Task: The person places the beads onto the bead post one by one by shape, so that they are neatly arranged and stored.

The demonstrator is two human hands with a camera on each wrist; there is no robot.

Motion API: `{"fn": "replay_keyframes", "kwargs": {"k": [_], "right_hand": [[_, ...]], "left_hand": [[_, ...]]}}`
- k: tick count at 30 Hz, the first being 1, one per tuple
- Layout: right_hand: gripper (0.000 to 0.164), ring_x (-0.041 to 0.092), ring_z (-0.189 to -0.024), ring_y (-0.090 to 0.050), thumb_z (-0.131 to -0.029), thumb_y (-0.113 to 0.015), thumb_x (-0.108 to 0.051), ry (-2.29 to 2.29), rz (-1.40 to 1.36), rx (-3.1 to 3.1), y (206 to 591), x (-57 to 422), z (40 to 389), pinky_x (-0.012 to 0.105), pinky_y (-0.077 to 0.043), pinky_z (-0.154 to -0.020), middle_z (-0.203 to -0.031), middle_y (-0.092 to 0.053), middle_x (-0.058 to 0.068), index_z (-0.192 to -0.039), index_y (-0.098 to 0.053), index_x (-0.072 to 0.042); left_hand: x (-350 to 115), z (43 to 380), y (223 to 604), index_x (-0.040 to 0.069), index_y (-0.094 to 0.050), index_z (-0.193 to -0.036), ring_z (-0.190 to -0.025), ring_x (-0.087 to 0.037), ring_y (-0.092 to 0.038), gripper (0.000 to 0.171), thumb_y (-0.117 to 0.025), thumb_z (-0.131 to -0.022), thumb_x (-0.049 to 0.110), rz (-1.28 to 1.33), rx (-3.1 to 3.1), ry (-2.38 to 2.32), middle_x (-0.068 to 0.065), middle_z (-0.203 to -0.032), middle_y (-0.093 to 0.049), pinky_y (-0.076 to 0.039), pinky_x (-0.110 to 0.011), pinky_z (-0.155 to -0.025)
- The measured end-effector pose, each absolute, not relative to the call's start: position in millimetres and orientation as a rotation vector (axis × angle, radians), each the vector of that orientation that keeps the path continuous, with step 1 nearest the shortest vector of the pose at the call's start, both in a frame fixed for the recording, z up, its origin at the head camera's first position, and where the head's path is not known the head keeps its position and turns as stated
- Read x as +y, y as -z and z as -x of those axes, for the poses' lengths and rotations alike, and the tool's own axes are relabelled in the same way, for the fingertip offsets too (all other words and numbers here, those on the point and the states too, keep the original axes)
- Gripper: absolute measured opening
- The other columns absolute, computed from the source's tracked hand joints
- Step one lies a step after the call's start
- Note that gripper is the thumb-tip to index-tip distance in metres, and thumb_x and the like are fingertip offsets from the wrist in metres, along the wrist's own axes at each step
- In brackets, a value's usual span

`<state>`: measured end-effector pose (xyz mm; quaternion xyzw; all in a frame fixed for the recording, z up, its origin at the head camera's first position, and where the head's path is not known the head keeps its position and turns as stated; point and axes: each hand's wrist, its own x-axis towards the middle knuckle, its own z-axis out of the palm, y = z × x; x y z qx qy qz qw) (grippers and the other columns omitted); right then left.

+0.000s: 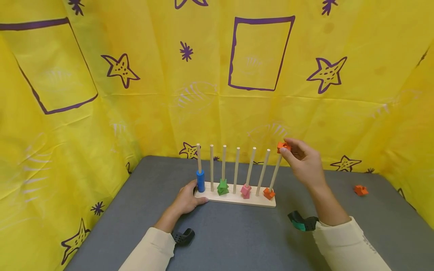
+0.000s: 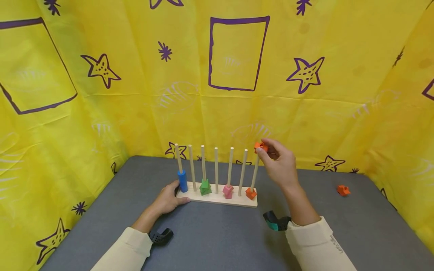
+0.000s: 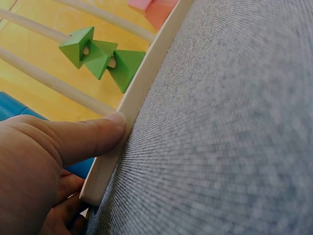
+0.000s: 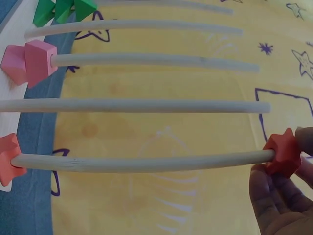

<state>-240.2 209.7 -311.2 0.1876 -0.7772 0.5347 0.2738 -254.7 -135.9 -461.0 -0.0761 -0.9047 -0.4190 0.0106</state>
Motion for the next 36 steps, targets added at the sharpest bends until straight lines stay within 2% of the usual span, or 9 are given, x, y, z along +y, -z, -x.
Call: {"fn": "replay_keyframes", "kwargs": {"k": [11, 27, 29, 34, 36], "right_hand": [[0.032, 0.009, -0.082, -0.065, -0.093, -0.066, -0.009, -1.498, -0.438, -2.128, 317.8, 208.0, 240.0, 0.017, -0.051, -0.074, -0.093, -0.068, 0.018, -0.121, -0.063, 0.005], [0.027, 0.006, -0.084, -0.064, -0.091, -0.064, 0.000, -1.645, -0.422, -2.070, 343.6, 204.4, 241.1, 0.018, -0.050, -0.078, -0.101, -0.066, 0.026, -0.115, -0.063, 0.013], [0.026, 0.006, -0.085, -0.065, -0.092, -0.063, 0.001, -1.663, -0.442, -2.070, 347.0, 204.8, 240.2, 0.018, -0.050, -0.079, -0.102, -0.067, 0.023, -0.114, -0.062, 0.015], [0.028, 0.004, -0.088, -0.065, -0.092, -0.061, 0.004, -1.689, -0.470, -2.091, 358.0, 206.5, 238.0, 0.019, -0.050, -0.080, -0.106, -0.068, 0.005, -0.117, -0.060, 0.016], [0.028, 0.003, -0.089, -0.065, -0.092, -0.061, 0.006, -1.685, -0.473, -2.105, 362.8, 207.0, 237.8, 0.019, -0.050, -0.080, -0.108, -0.068, 0.008, -0.118, -0.059, 0.016]], "left_hand": [[-135.7, 253.0, 460.2, -0.005, -0.046, -0.138, -0.123, -0.042, -0.047, 0.072, -0.082, -0.079, 0.016, 0.242, -2.833, 1.288, -0.024, -0.132, -0.053, -0.037, -0.055, -0.099], [-135.8, 252.7, 458.9, -0.004, -0.045, -0.139, -0.125, -0.042, -0.046, 0.074, -0.082, -0.079, 0.017, 0.244, -2.835, 1.297, -0.024, -0.134, -0.051, -0.037, -0.055, -0.100], [-136.1, 252.7, 459.3, -0.005, -0.045, -0.139, -0.124, -0.042, -0.046, 0.074, -0.082, -0.078, 0.017, 0.244, -2.833, 1.297, -0.024, -0.134, -0.052, -0.037, -0.055, -0.100], [-136.5, 253.5, 461.1, -0.004, -0.047, -0.137, -0.122, -0.041, -0.049, 0.072, -0.083, -0.078, 0.015, 0.263, -2.819, 1.291, -0.024, -0.131, -0.054, -0.039, -0.053, -0.099], [-136.6, 253.8, 461.3, -0.004, -0.047, -0.137, -0.121, -0.041, -0.050, 0.072, -0.083, -0.078, 0.015, 0.270, -2.816, 1.296, -0.024, -0.130, -0.054, -0.039, -0.053, -0.099]]}}
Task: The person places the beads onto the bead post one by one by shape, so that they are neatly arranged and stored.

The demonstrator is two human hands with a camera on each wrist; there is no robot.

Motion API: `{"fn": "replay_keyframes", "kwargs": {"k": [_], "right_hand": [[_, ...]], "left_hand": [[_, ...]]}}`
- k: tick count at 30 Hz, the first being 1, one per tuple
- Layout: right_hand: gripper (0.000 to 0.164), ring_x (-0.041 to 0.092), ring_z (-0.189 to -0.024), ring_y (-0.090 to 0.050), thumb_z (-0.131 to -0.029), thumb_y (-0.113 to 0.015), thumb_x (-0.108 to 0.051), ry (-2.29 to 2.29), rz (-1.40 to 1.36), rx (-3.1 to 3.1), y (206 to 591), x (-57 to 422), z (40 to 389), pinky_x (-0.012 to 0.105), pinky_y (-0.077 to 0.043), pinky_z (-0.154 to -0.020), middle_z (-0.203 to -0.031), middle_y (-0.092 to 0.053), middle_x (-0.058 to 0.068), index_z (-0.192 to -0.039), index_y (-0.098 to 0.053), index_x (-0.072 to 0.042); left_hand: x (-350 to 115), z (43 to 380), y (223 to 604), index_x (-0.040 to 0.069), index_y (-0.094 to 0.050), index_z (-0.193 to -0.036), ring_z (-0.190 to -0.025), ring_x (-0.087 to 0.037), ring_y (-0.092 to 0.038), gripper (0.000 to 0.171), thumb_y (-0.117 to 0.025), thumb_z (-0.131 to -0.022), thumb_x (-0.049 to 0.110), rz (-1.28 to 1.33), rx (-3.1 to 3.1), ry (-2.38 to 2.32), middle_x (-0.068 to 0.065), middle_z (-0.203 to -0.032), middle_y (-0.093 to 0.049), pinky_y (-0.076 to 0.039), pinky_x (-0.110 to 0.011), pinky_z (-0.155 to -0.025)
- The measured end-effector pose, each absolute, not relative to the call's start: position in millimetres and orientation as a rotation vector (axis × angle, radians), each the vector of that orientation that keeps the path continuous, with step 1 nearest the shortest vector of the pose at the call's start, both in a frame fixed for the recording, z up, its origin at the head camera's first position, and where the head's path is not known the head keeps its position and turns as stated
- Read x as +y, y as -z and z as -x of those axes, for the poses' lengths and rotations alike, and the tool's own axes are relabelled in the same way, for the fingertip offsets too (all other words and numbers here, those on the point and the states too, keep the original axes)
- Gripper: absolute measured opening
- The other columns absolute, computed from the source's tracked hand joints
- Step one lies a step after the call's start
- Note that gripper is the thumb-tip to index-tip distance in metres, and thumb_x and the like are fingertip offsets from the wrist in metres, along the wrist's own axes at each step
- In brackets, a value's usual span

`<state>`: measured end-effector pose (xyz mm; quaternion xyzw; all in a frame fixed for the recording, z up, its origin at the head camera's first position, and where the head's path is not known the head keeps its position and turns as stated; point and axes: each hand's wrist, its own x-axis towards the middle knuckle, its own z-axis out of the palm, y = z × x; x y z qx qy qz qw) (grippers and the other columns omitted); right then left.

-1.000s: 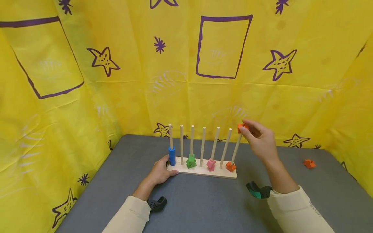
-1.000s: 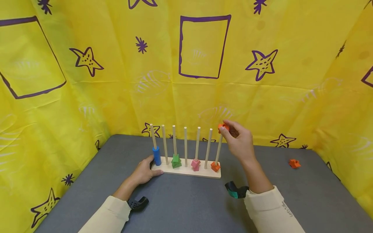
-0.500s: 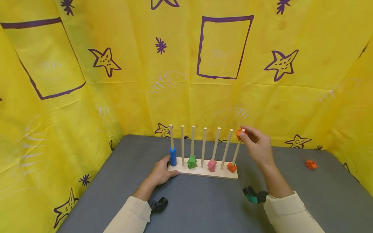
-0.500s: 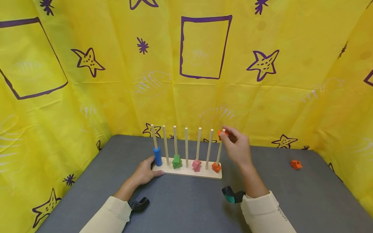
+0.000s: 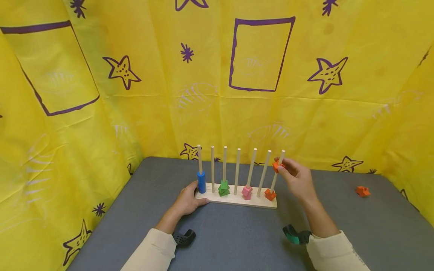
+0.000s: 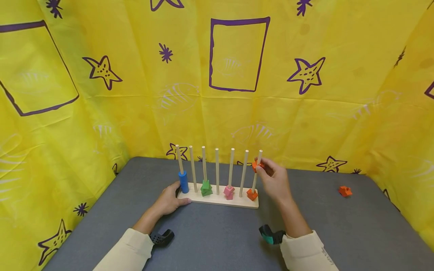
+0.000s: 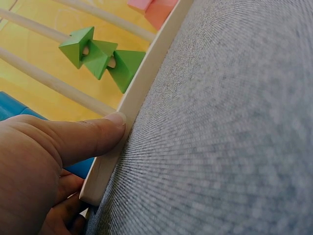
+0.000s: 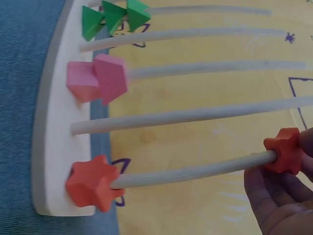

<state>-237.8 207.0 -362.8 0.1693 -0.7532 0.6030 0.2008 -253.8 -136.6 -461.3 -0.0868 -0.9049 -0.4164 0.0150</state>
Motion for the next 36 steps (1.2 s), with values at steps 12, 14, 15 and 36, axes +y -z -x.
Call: {"fn": "replay_keyframes", "kwargs": {"k": [12, 14, 15, 36], "right_hand": [[0.031, 0.023, -0.095, -0.066, -0.093, -0.062, 0.001, -1.633, -0.329, -2.327, 387.6, 206.4, 234.3, 0.015, -0.047, -0.081, -0.109, -0.066, 0.023, -0.122, -0.060, 0.010], [0.030, 0.027, -0.096, -0.066, -0.093, -0.062, 0.000, -1.623, -0.301, -2.361, 392.4, 206.9, 234.6, 0.015, -0.047, -0.081, -0.108, -0.067, 0.021, -0.122, -0.061, 0.008], [0.030, 0.028, -0.096, -0.066, -0.093, -0.062, 0.000, -1.620, -0.293, -2.369, 395.0, 207.1, 235.3, 0.015, -0.047, -0.081, -0.107, -0.067, 0.020, -0.122, -0.062, 0.007], [0.027, 0.029, -0.098, -0.064, -0.092, -0.059, 0.003, -1.640, -0.334, -2.499, 421.6, 214.4, 241.9, 0.025, -0.049, -0.083, -0.107, -0.067, 0.019, -0.118, -0.064, 0.007]], "left_hand": [[-136.1, 253.3, 460.6, -0.003, -0.046, -0.138, -0.122, -0.041, -0.049, 0.073, -0.082, -0.078, 0.015, 0.261, -2.819, 1.306, -0.023, -0.131, -0.053, -0.039, -0.053, -0.099], [-135.8, 253.2, 460.9, -0.003, -0.046, -0.139, -0.122, -0.041, -0.049, 0.073, -0.082, -0.078, 0.015, 0.259, -2.823, 1.308, -0.023, -0.132, -0.053, -0.038, -0.053, -0.099], [-135.7, 253.2, 461.0, -0.003, -0.046, -0.139, -0.122, -0.041, -0.049, 0.073, -0.082, -0.078, 0.015, 0.256, -2.826, 1.307, -0.023, -0.132, -0.053, -0.038, -0.053, -0.099], [-136.0, 255.3, 462.8, -0.003, -0.046, -0.139, -0.123, -0.040, -0.048, 0.073, -0.082, -0.079, 0.015, 0.247, -2.821, 1.302, -0.023, -0.132, -0.053, -0.038, -0.053, -0.100]]}}
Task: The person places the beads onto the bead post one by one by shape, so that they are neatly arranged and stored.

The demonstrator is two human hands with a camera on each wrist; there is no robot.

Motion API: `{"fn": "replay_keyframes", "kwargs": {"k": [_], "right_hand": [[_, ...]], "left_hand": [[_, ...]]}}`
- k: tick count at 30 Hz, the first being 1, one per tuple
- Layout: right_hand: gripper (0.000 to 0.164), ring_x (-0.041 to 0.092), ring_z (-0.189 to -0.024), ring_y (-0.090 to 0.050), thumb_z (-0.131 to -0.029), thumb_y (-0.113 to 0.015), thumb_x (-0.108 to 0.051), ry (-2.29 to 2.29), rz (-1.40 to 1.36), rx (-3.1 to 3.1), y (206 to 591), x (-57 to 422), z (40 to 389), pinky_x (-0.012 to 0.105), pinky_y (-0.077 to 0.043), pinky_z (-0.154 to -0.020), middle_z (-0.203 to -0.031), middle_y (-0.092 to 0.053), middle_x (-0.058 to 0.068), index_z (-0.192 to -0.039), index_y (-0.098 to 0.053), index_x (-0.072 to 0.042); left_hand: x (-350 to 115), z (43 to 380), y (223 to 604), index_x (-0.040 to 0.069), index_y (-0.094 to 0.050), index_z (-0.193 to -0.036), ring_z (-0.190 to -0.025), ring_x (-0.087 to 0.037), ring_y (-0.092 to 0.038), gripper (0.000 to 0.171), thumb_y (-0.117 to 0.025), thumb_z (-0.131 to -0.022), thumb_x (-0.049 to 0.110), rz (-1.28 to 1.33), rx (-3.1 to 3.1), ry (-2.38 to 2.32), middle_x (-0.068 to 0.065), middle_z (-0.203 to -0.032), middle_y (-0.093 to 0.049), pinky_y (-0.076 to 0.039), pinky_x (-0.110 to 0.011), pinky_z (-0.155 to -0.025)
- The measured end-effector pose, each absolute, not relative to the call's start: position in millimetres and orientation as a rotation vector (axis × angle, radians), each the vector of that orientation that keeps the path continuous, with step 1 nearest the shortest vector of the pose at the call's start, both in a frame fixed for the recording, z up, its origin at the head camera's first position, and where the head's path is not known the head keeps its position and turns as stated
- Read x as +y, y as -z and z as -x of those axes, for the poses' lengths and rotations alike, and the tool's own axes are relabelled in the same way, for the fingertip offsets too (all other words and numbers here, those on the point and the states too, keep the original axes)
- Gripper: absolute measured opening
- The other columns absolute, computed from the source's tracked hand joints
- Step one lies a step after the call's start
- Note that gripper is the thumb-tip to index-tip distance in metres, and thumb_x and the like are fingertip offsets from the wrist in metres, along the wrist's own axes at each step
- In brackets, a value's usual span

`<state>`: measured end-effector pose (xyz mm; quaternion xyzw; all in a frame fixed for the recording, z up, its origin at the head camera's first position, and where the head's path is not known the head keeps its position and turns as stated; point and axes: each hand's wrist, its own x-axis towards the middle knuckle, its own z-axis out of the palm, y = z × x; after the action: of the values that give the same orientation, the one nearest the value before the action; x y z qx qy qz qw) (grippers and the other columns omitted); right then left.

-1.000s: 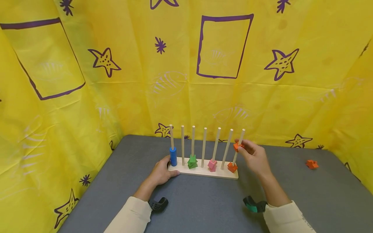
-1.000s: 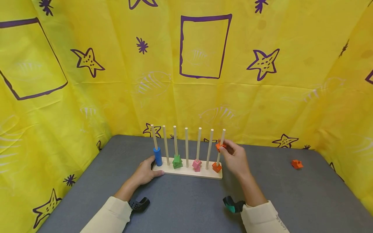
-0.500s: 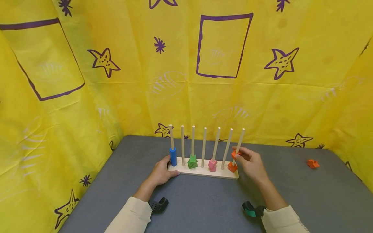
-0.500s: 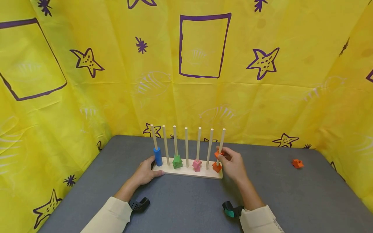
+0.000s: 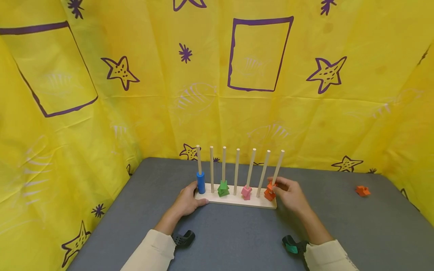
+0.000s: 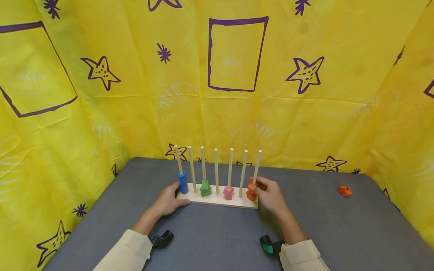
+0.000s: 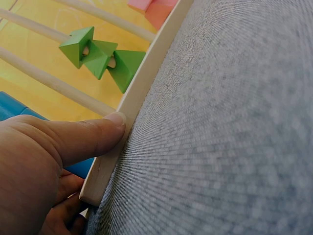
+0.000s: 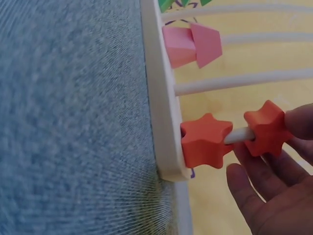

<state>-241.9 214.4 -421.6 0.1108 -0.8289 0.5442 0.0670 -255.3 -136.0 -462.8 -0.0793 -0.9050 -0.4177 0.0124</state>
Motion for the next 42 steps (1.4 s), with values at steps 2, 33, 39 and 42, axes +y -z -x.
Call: {"fn": "replay_keyframes", "kwargs": {"k": [2, 33, 39, 42], "right_hand": [[0.027, 0.030, -0.098, -0.064, -0.092, -0.059, 0.003, -1.649, -0.341, -2.498, 422.6, 213.9, 242.2, 0.024, -0.049, -0.082, -0.107, -0.067, 0.020, -0.118, -0.064, 0.008], [0.031, -0.001, -0.092, -0.057, -0.090, -0.068, -0.009, -1.324, 0.103, -2.071, 372.5, 332.6, 244.7, 0.010, -0.042, -0.076, -0.101, -0.065, -0.012, -0.120, -0.066, -0.005], [0.053, 0.008, -0.106, -0.048, -0.092, -0.063, -0.028, -1.313, 0.487, -2.136, 376.9, 378.4, 254.9, 0.017, -0.039, -0.078, -0.124, -0.056, -0.007, -0.142, -0.049, -0.019], [0.070, 0.024, -0.126, -0.039, -0.093, -0.058, -0.038, -1.320, 0.596, -2.247, 383.9, 399.9, 255.8, 0.029, -0.039, -0.096, -0.146, -0.040, 0.007, -0.153, -0.029, -0.016]], "left_hand": [[-136.8, 255.2, 463.4, -0.003, -0.046, -0.139, -0.123, -0.040, -0.048, 0.073, -0.082, -0.078, 0.015, 0.243, -2.822, 1.298, -0.023, -0.132, -0.053, -0.038, -0.053, -0.100], [-137.3, 254.2, 462.5, -0.004, -0.047, -0.138, -0.122, -0.040, -0.049, 0.072, -0.082, -0.078, 0.016, 0.242, -2.813, 1.309, -0.022, -0.131, -0.054, -0.039, -0.053, -0.099], [-139.8, 256.3, 462.5, -0.004, -0.047, -0.137, -0.121, -0.040, -0.049, 0.072, -0.082, -0.079, 0.016, 0.248, -2.812, 1.295, -0.023, -0.130, -0.054, -0.039, -0.053, -0.099], [-140.0, 257.0, 462.4, -0.004, -0.047, -0.138, -0.121, -0.040, -0.050, 0.072, -0.082, -0.079, 0.017, 0.247, -2.818, 1.287, -0.022, -0.131, -0.054, -0.039, -0.053, -0.099]]}}
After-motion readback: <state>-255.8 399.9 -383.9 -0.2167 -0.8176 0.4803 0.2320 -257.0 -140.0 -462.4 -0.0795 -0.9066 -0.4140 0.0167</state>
